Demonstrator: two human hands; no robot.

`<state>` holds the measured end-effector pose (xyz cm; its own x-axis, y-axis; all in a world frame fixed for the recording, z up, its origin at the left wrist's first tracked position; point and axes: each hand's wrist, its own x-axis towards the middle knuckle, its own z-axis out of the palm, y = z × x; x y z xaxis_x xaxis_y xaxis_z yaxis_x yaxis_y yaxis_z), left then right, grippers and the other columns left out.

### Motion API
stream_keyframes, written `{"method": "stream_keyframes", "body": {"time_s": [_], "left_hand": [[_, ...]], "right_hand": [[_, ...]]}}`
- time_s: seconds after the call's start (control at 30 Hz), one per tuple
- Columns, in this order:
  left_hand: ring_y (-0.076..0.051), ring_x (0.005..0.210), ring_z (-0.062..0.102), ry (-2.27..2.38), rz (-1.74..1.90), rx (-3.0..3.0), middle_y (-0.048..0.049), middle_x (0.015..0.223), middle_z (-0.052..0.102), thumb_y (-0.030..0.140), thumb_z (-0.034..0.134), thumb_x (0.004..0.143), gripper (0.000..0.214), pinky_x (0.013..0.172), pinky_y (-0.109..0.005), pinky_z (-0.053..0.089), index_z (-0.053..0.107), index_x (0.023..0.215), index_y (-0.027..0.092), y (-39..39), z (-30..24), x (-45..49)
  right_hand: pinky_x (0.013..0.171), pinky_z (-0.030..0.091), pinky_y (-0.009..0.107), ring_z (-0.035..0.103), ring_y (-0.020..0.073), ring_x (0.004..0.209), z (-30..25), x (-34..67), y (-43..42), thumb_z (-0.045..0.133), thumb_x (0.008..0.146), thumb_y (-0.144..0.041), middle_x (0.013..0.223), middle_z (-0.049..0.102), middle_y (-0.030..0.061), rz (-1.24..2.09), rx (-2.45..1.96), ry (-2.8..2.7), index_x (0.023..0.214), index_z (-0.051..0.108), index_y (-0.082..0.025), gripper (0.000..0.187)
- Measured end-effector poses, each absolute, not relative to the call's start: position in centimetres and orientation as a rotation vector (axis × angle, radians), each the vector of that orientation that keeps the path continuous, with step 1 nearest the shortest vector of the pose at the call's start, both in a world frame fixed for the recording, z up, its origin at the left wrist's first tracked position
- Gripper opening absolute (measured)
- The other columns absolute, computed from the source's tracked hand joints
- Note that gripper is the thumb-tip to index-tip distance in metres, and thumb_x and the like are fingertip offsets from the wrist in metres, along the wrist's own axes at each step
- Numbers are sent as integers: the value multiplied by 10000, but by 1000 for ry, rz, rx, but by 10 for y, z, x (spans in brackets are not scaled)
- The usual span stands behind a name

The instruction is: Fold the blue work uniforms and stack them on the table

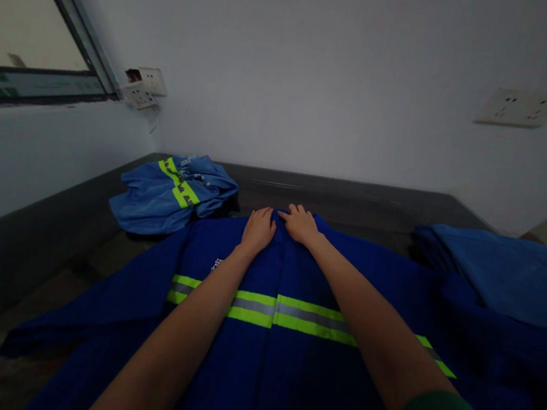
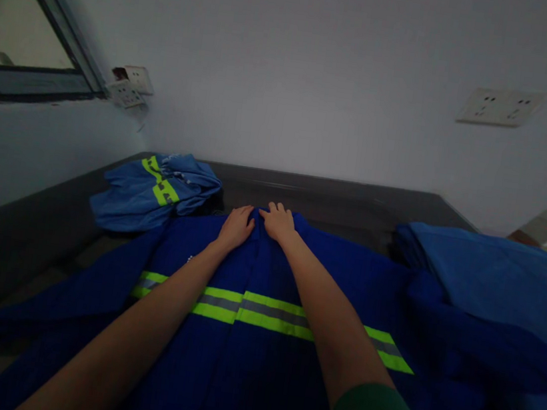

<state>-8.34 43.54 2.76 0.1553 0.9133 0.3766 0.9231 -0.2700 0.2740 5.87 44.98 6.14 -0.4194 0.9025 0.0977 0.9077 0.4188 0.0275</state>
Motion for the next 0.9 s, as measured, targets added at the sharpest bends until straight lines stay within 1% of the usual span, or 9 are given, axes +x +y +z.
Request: {"method": "stream_keyframes", "body": {"time_s": [0.2, 0.33, 0.43, 0.5, 0.6, 0.67, 0.73, 0.77, 0.9], "left_hand": [[-234, 1354, 379, -1845, -536, -2425, -160, 1432, 455, 196, 381, 924, 451, 1158, -396, 239, 484, 1338, 50, 429, 31, -77], [-236, 1388, 323, -1823, -427, -2470, -149, 1479, 390, 233, 350, 940, 486, 1153, -380, 244, 431, 1383, 50, 426, 33, -76], [-238, 1407, 281, -1837, -373, -2497, -129, 1513, 333, 281, 328, 948, 518, 1160, -399, 222, 386, 1420, 74, 426, 33, -77], [-233, 1420, 249, -1868, -352, -2505, -109, 1530, 301, 323, 316, 949, 543, 1168, -410, 199, 357, 1440, 93, 426, 33, -77], [-220, 1433, 213, -1910, -325, -2504, -86, 1542, 276, 359, 294, 945, 569, 1175, -415, 172, 330, 1456, 112, 428, 33, -77], [-217, 1437, 200, -1925, -305, -2503, -78, 1546, 265, 366, 281, 942, 580, 1177, -421, 159, 314, 1465, 117, 428, 33, -76], [-219, 1439, 191, -1936, -291, -2507, -75, 1551, 251, 371, 269, 940, 592, 1178, -424, 151, 297, 1472, 113, 428, 33, -76], [-220, 1440, 186, -1940, -286, -2510, -74, 1553, 243, 376, 263, 940, 598, 1179, -425, 148, 289, 1475, 109, 428, 33, -76], [-217, 1444, 168, -1946, -268, -2515, -73, 1562, 210, 385, 252, 941, 609, 1179, -419, 136, 265, 1483, 107, 428, 34, -76]], "right_hand": [[945, 358, 478, 359, 322, 1256, 53, 54, 449, 275, 947, -216, 1429, 395, 146, -106, -1755, -2470, 1410, 433, -289, 495], [948, 363, 473, 367, 325, 1255, 53, 50, 449, 310, 938, -230, 1425, 405, 162, -107, -1805, -2400, 1403, 443, -226, 484], [954, 373, 466, 372, 319, 1264, 60, 46, 449, 360, 923, -229, 1420, 414, 176, -67, -1837, -2410, 1376, 467, -181, 468], [951, 388, 443, 392, 302, 1257, 68, 47, 447, 367, 926, -231, 1398, 443, 175, -60, -1807, -2422, 1362, 474, -163, 453], [944, 409, 396, 458, 265, 1210, 76, 59, 439, 301, 956, -228, 1332, 516, 166, -95, -1757, -2351, 1347, 474, -145, 435], [962, 404, 387, 481, 262, 1202, 76, 75, 431, 281, 966, -235, 1328, 526, 177, -101, -1804, -2266, 1348, 466, -112, 441], [1015, 369, 414, 443, 278, 1264, 70, 93, 424, 301, 970, -274, 1395, 471, 193, -46, -1910, -2226, 1380, 423, -71, 473], [1050, 335, 437, 393, 286, 1313, 65, 102, 420, 307, 974, -308, 1442, 420, 193, 2, -1951, -2234, 1404, 388, -58, 505], [1140, 168, 499, 155, 251, 1438, 45, 122, 412, 254, 980, -459, 1562, 207, 114, 157, -1965, -2316, 1486, 244, -99, 621]]}}
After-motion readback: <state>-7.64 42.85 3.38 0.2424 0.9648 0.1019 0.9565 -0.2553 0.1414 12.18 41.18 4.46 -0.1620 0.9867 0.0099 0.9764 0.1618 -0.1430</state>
